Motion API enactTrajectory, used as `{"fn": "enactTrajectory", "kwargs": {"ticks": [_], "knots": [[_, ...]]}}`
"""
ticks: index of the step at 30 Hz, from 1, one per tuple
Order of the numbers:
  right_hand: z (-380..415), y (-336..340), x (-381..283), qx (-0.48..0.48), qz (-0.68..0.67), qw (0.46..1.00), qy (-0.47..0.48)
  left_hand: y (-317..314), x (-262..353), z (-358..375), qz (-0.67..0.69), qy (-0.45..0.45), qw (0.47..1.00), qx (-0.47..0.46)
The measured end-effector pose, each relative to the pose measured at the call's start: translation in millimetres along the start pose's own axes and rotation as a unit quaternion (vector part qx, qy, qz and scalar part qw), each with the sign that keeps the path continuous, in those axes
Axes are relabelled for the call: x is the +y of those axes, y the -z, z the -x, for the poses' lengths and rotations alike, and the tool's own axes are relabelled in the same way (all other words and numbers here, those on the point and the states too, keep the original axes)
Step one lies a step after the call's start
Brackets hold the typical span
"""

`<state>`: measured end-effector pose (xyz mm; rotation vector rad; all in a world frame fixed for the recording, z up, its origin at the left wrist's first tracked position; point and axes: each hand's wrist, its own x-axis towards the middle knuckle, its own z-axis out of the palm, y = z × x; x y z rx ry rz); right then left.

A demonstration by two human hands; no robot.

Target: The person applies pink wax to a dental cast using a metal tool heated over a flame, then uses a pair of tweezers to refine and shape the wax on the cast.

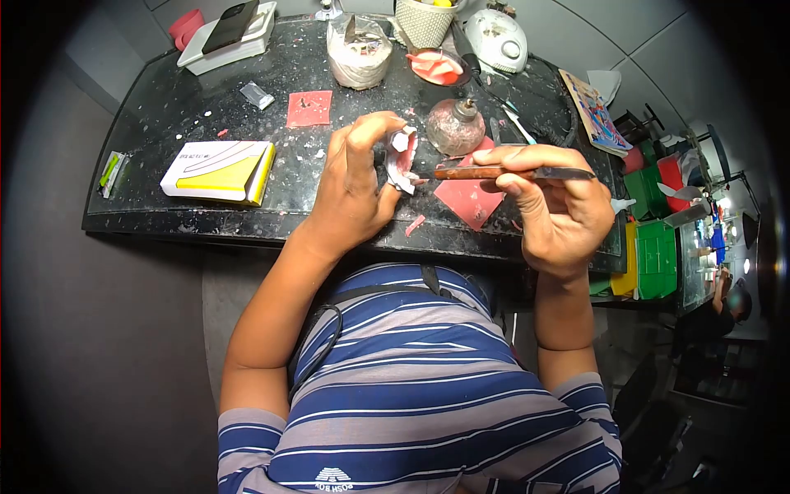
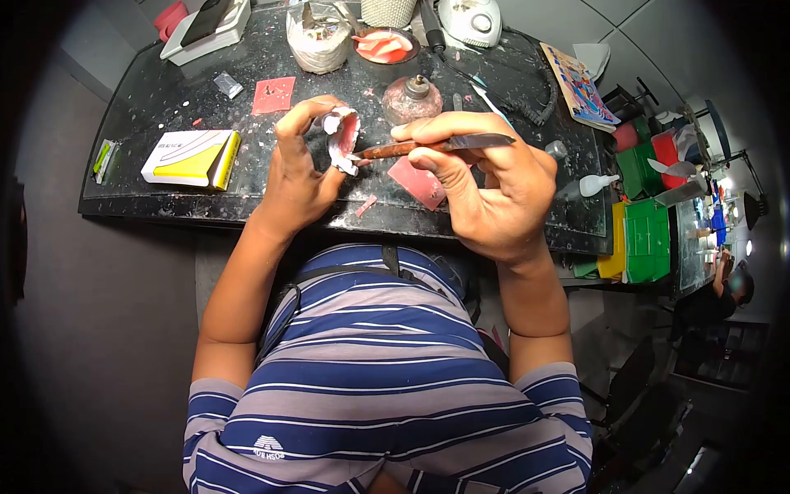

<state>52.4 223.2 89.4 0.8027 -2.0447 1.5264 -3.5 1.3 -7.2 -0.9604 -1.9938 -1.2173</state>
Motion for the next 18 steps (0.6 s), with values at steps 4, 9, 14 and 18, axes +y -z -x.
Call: {"fn": "enactTrajectory", "kwargs": {"ticks": [4,9,14,18], "knots": [[0,-3,-1,0.008,-0.038,0.999,-0.023,0,0,0,0.005,0.003,1.000,-0.002],[0,-3,5,0.011,-0.062,0.998,-0.021,0,0,2,0.012,0.013,1.000,-0.006],[0,3,7,0.001,-0.057,0.998,-0.023,-6,-4,4,0.003,0.011,1.000,0.019],[0,4,9,0.013,-0.078,0.997,-0.027,-3,1,0,0.015,0.013,1.000,0.007]]}}
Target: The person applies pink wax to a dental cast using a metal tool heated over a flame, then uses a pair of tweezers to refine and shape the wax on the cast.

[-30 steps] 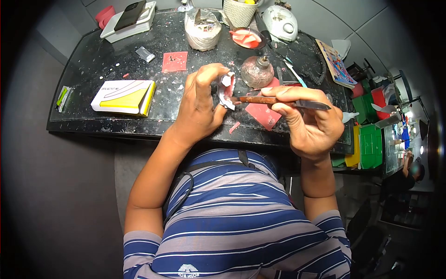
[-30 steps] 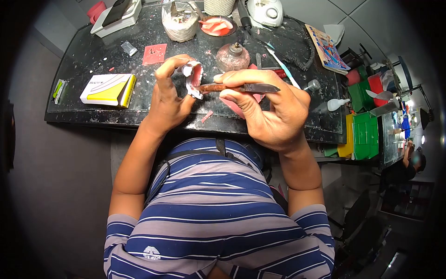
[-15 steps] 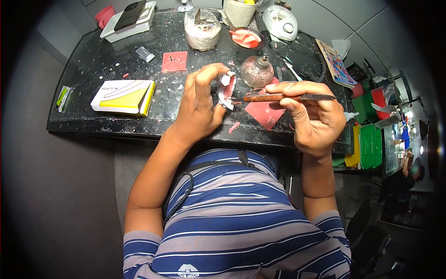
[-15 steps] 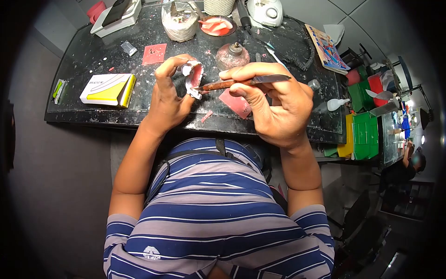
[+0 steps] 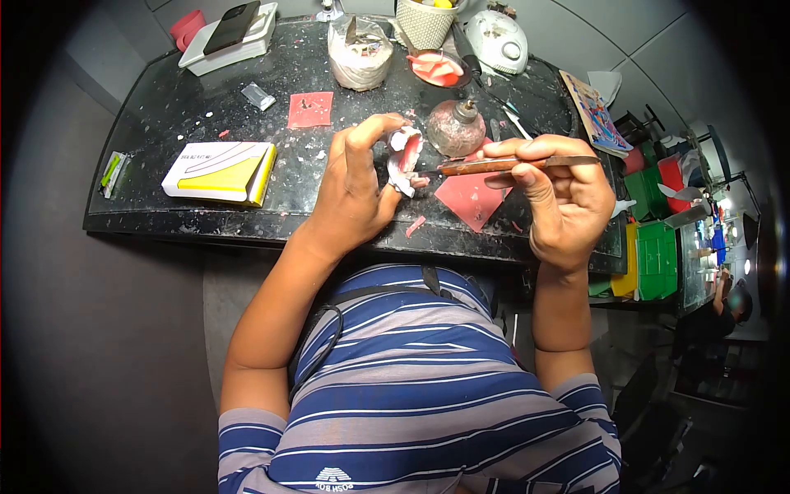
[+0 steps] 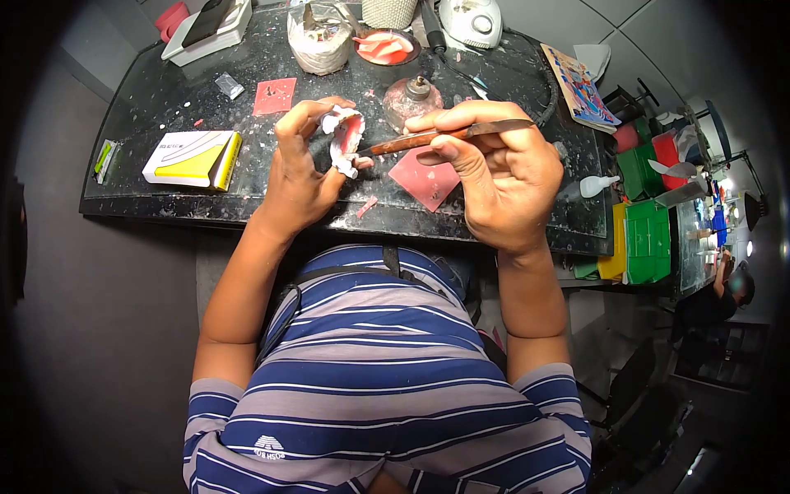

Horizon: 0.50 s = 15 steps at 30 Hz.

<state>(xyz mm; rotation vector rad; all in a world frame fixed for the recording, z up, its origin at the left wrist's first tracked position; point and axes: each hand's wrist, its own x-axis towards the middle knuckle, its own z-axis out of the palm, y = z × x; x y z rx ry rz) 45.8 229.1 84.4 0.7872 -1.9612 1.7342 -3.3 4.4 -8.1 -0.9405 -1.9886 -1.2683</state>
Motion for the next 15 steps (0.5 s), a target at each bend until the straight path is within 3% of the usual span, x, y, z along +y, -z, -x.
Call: {"fn": "enactTrajectory", "kwargs": {"ticks": [15], "knots": [[1.0,-7.1,5.2,0.054,-0.019,0.996,-0.062,1.2,0.4,0.6,0.003,0.003,1.000,-0.010]]}}
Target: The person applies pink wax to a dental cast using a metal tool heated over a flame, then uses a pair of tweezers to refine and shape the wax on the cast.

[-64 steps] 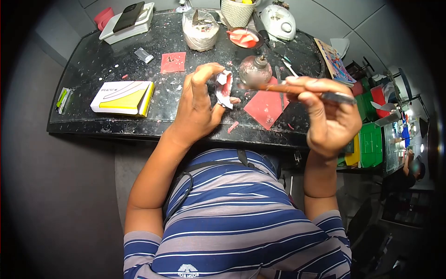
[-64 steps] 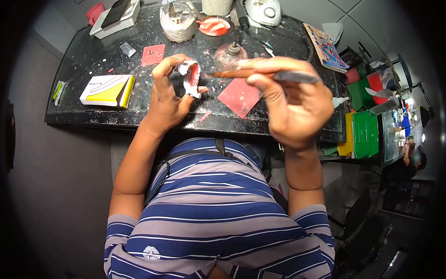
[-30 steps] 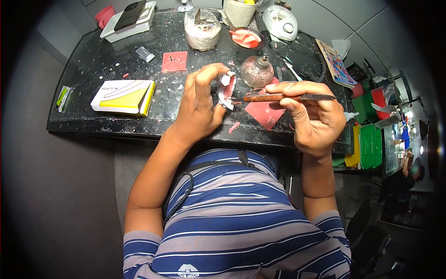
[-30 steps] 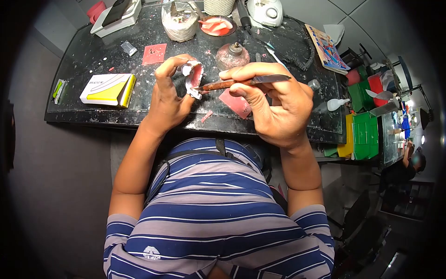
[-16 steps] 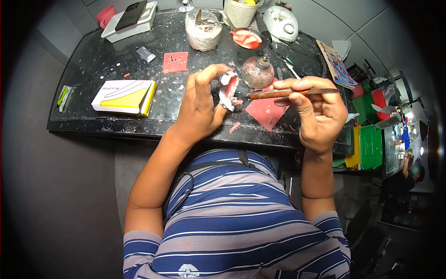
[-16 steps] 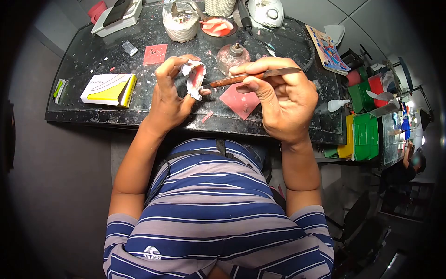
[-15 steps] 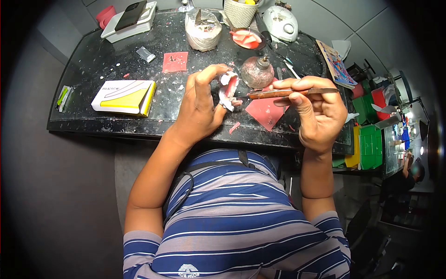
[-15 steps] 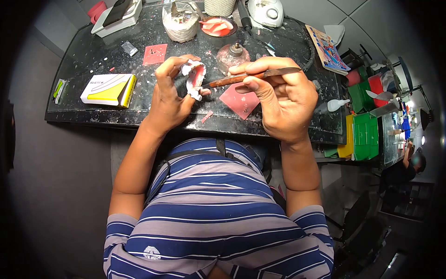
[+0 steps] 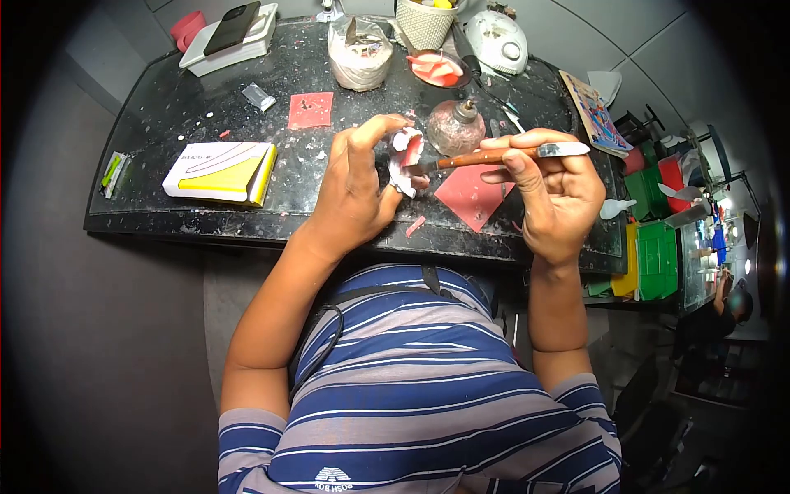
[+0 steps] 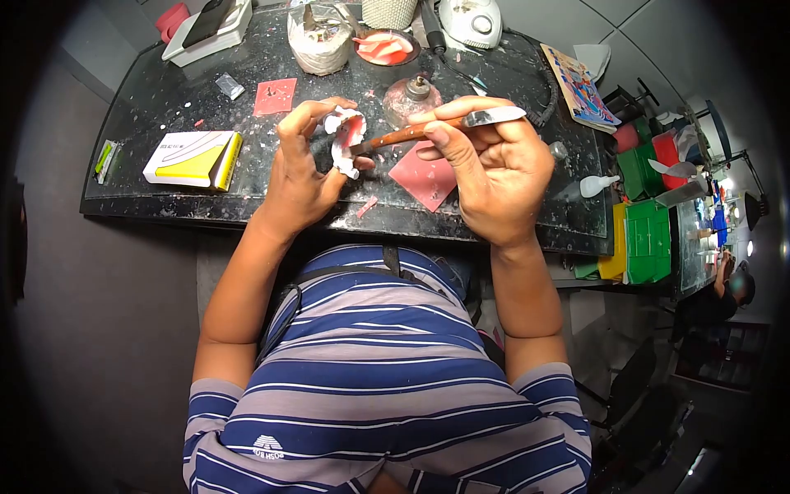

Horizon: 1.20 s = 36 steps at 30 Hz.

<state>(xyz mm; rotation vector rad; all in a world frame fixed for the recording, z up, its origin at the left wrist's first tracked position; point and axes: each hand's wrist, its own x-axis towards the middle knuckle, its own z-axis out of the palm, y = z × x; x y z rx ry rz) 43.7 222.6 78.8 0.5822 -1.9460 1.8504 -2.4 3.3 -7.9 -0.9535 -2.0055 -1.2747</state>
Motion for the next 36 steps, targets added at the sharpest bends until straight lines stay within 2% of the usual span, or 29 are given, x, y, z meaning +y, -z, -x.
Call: {"fn": "enactTrajectory", "kwargs": {"ticks": [5,7,10,12,23,26,28,32,36], "knots": [[1,-4,4,0.012,0.014,1.000,0.014,3,2,1,0.011,0.024,0.999,-0.032],[2,-6,4,0.016,0.014,1.000,0.020,5,4,-3,-0.042,-0.024,0.999,-0.008],[2,-6,3,0.024,0.022,0.999,0.033,6,5,-5,-0.061,-0.028,0.998,-0.004],[3,-1,-2,-0.028,0.129,0.989,0.065,7,5,-6,-0.062,-0.031,0.998,-0.009],[3,-8,-6,-0.050,0.169,0.979,0.103,5,7,-7,-0.054,-0.016,0.998,0.000],[5,-11,-6,-0.011,0.192,0.972,0.135,5,7,-7,-0.048,-0.012,0.999,-0.007],[6,-8,-7,-0.047,0.222,0.962,0.149,5,6,-7,-0.052,-0.015,0.999,-0.005],[5,-8,-4,-0.034,0.200,0.966,0.162,6,7,-7,-0.051,-0.015,0.999,0.002],[7,-11,-3,-0.019,0.171,0.976,0.131,7,7,-7,-0.061,-0.017,0.998,-0.013]]}}
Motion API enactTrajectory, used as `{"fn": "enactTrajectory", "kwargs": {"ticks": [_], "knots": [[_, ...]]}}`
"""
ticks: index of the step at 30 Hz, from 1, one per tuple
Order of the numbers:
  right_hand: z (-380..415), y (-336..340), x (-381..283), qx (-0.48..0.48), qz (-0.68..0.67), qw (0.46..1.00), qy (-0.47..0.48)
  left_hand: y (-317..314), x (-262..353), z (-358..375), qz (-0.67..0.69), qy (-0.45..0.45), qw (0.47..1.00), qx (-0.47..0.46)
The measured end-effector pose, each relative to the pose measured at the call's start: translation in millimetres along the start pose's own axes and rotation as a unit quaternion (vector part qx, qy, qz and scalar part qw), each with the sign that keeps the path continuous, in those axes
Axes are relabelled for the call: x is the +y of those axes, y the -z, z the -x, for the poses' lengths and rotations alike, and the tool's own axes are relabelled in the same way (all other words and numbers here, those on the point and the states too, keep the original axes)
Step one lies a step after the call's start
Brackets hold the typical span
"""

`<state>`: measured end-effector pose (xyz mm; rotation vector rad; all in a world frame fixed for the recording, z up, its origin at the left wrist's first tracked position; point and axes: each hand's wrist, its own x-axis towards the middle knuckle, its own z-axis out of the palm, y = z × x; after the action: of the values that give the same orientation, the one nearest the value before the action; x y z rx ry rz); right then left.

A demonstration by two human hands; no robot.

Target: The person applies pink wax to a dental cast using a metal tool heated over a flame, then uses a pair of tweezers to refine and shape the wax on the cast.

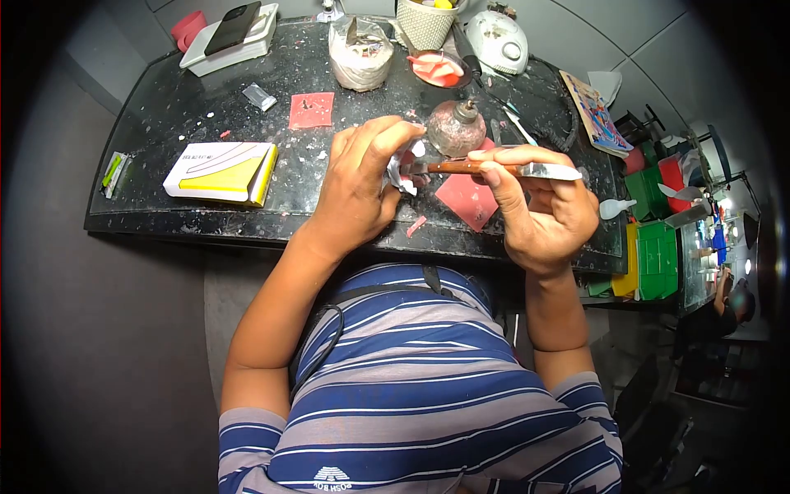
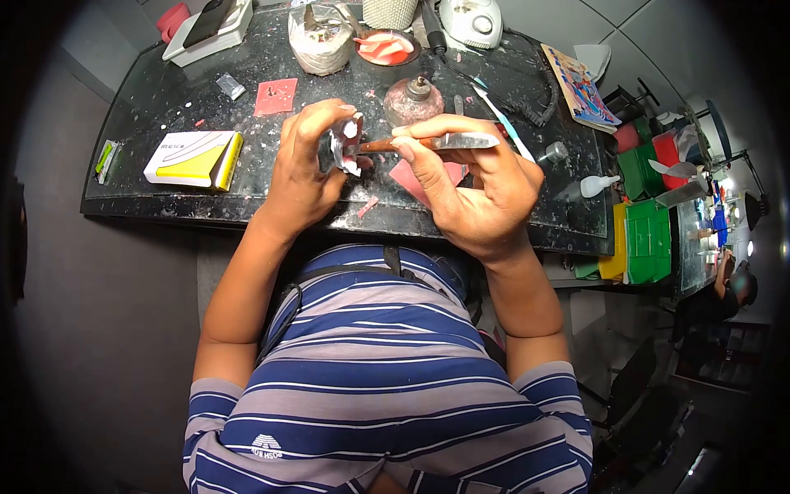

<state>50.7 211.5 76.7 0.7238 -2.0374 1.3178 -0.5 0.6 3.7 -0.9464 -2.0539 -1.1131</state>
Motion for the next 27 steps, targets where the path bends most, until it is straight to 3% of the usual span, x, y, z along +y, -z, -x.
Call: {"fn": "enactTrajectory", "kwargs": {"ticks": [5,8,17,22,27], "knots": [[-1,-1,8,0.044,-0.010,0.999,0.009,-1,0,0,0.011,0.000,1.000,0.007],[-6,10,7,0.090,-0.037,0.994,-0.055,-1,0,2,-0.018,-0.007,1.000,0.002],[-14,42,73,0.238,-0.168,0.936,-0.199,-6,-1,4,0.127,0.113,0.985,0.036],[-10,46,81,0.244,-0.201,0.920,-0.233,-1,3,1,0.224,0.187,0.957,0.015],[-8,47,84,0.238,-0.229,0.913,-0.238,1,5,-1,0.260,0.195,0.946,0.014]]}}
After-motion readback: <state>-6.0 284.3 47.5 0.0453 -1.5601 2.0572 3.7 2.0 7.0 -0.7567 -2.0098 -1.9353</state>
